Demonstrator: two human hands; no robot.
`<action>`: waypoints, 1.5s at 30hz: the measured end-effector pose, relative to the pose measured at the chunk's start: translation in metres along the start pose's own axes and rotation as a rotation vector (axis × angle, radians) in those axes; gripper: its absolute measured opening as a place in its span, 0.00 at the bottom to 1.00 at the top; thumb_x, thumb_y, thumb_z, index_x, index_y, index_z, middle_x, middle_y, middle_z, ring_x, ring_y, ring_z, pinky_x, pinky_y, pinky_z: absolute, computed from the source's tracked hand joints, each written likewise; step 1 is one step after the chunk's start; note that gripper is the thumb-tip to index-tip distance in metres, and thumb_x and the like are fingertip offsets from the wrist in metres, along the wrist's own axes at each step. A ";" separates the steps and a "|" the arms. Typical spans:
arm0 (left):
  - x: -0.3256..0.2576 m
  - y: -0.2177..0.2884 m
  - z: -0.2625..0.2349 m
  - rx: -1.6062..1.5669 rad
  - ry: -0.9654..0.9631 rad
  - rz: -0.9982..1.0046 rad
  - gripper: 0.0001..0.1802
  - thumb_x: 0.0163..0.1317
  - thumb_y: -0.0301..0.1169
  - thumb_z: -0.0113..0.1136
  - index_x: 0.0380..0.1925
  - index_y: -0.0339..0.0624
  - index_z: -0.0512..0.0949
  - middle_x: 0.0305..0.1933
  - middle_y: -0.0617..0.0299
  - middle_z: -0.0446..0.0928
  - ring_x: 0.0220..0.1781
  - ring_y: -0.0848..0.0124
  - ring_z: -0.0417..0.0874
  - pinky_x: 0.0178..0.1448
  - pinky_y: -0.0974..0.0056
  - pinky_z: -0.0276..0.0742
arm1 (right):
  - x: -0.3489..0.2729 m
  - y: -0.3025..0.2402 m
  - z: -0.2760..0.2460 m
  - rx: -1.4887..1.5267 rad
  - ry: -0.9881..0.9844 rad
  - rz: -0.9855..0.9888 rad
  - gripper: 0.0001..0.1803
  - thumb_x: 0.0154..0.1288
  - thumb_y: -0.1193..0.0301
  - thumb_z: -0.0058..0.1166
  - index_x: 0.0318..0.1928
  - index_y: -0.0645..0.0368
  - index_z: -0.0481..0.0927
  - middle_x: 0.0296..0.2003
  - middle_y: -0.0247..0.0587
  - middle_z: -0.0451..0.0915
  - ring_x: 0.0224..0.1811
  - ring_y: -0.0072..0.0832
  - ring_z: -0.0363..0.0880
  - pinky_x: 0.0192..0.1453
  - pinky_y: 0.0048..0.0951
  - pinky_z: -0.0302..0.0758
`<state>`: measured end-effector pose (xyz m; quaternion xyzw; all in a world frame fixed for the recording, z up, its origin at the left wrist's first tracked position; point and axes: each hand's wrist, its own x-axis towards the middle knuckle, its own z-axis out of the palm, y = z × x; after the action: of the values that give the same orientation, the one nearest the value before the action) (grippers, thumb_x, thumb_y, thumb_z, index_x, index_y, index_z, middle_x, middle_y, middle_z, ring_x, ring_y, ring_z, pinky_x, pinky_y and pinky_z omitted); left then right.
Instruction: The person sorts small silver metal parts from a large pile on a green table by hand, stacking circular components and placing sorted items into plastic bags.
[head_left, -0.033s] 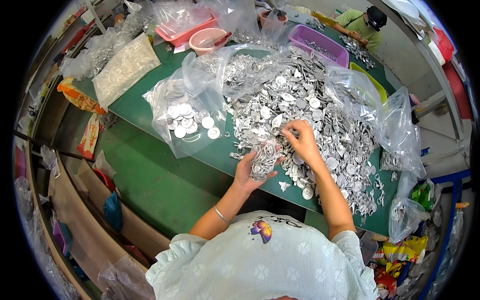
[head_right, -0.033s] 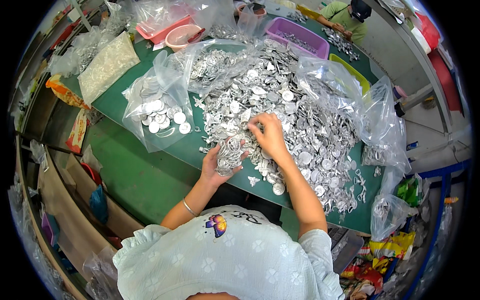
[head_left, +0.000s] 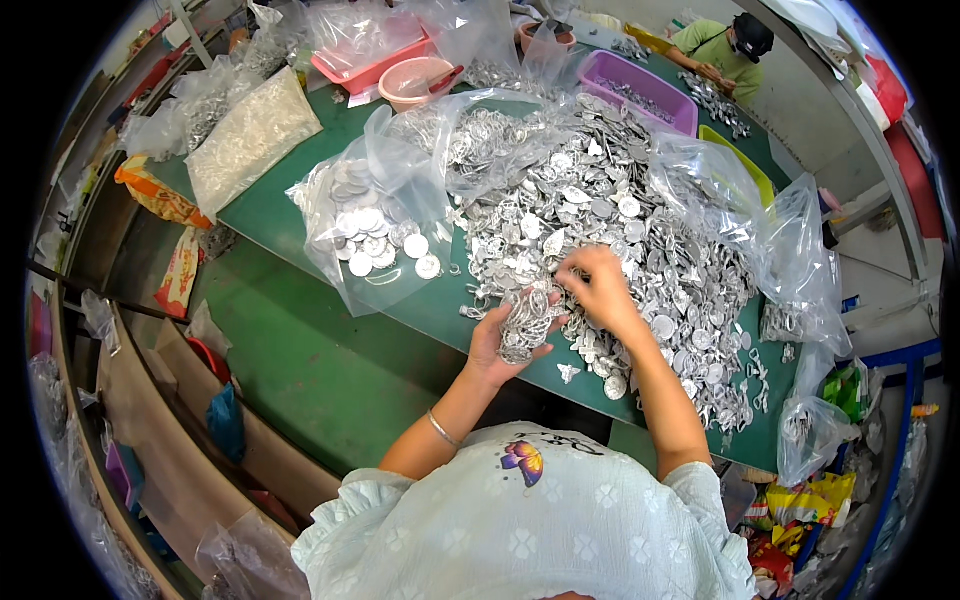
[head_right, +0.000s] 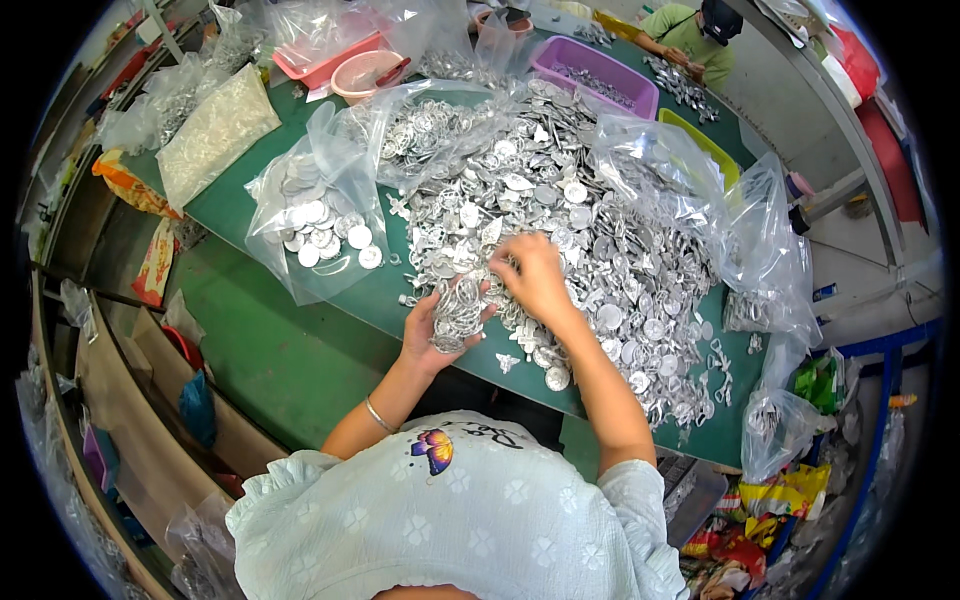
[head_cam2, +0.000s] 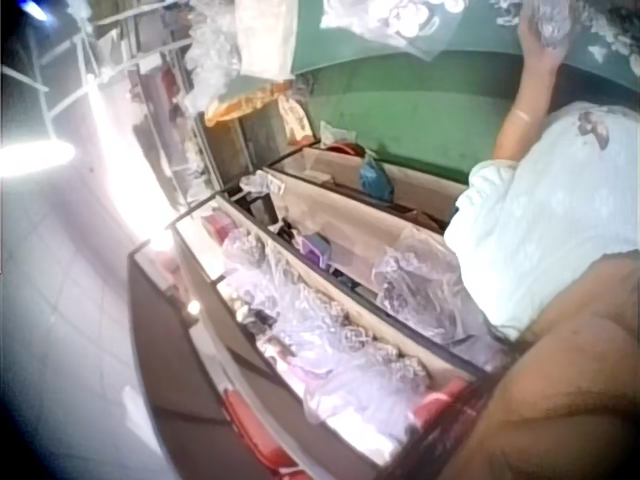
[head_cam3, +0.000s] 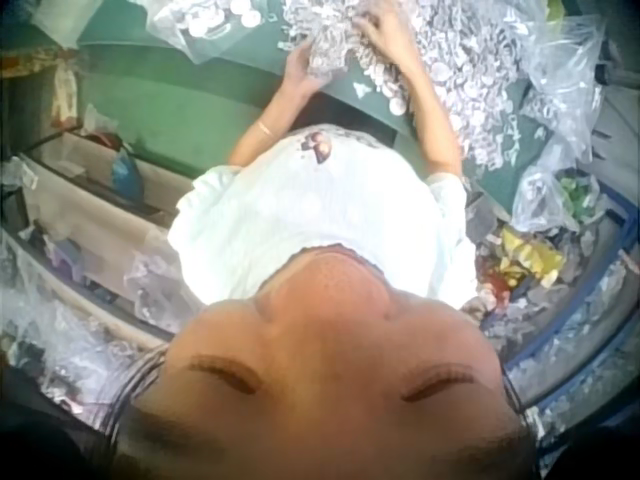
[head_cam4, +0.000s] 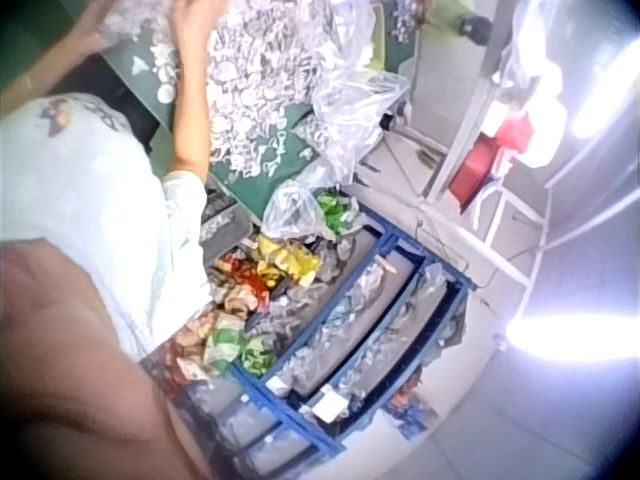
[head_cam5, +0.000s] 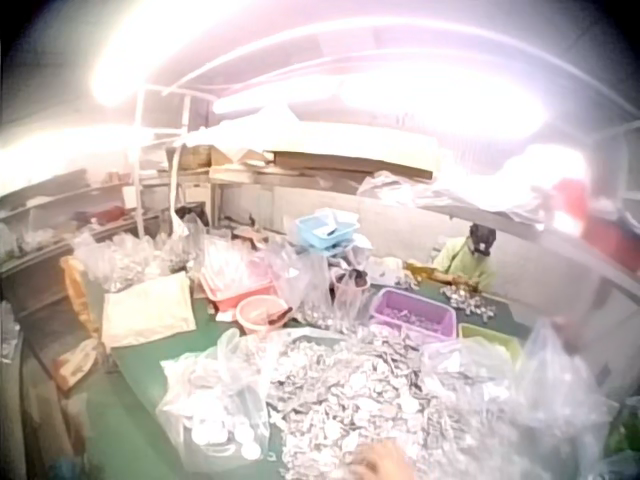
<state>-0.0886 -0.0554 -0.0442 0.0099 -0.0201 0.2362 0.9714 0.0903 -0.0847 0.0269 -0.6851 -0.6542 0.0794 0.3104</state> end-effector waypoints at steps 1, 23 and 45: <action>0.000 0.001 -0.003 0.012 -0.005 -0.003 0.24 0.59 0.40 0.53 0.55 0.49 0.66 0.61 0.48 0.62 0.60 0.47 0.66 0.41 0.51 0.83 | -0.009 -0.006 0.007 -0.120 -0.066 -0.058 0.08 0.51 0.72 0.58 0.33 0.59 0.78 0.37 0.39 0.73 0.43 0.37 0.69 0.51 0.40 0.60; 0.013 -0.004 0.021 0.336 0.172 0.078 0.23 0.57 0.31 0.53 0.54 0.40 0.65 0.50 0.55 0.72 0.52 0.64 0.75 0.57 0.58 0.71 | -0.052 -0.048 0.014 0.219 0.128 -0.145 0.28 0.51 0.74 0.56 0.54 0.65 0.64 0.55 0.52 0.65 0.58 0.48 0.63 0.62 0.42 0.58; 0.047 -0.054 0.026 0.607 0.445 0.336 0.29 0.64 0.52 0.40 0.53 0.40 0.68 0.55 0.56 0.70 0.59 0.63 0.67 0.66 0.61 0.58 | -0.064 -0.054 0.034 1.272 0.860 0.198 0.11 0.64 0.76 0.42 0.44 0.66 0.75 0.47 0.43 0.75 0.57 0.30 0.68 0.63 0.32 0.59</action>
<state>-0.0233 -0.0823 -0.0168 0.2412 0.2599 0.3833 0.8529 0.0188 -0.1375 0.0097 -0.4008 -0.2402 0.1943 0.8625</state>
